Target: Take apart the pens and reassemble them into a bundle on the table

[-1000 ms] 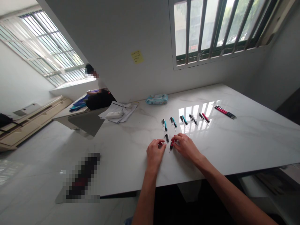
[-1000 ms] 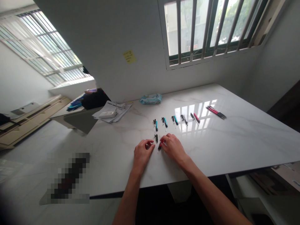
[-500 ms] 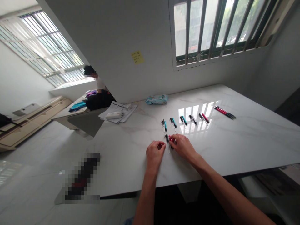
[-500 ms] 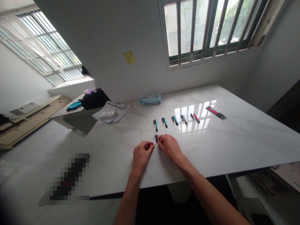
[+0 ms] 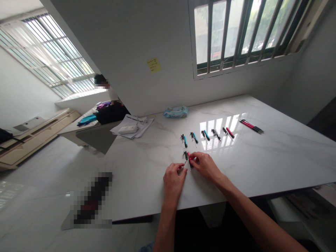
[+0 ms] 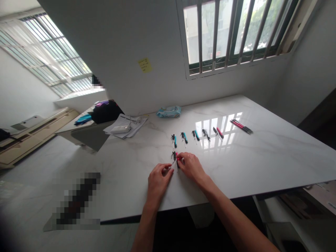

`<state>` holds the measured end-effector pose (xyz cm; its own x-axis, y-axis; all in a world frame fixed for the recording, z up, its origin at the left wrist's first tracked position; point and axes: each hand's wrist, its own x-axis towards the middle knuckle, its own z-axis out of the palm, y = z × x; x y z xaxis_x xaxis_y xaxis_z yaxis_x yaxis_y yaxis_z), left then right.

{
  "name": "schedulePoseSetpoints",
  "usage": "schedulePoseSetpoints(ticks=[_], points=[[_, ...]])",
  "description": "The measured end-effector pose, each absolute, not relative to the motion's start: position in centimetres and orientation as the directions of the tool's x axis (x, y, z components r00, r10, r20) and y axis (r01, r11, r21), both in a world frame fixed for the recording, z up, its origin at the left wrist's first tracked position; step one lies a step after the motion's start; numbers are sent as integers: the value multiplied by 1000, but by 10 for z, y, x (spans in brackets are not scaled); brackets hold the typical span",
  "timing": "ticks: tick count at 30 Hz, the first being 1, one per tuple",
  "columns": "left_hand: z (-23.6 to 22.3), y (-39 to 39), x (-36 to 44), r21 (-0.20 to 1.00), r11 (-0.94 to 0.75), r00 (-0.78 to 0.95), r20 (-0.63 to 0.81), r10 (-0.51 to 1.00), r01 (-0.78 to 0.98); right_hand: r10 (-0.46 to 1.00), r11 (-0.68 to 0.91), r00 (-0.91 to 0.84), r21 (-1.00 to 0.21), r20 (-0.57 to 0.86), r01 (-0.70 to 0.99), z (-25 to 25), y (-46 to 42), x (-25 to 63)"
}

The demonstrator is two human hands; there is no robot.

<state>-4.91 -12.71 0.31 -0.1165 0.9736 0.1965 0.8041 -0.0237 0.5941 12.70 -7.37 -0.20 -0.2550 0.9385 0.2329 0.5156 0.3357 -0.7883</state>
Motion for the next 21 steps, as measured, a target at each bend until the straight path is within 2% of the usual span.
schedulePoseSetpoints(ticks=[4,7,21], points=[[6,-111,-55,514,-6,-139,242,960,858,937,339,-253,-792,239,508,-4,-74,129],[8,-98,-58,464,21,-132,208,969,886,937,341,-248,-794,245,503,-6,-75,129],[8,-93,-49,476,-31,-60,173,983,879,937,346,-223,-791,268,505,-8,-73,124]])
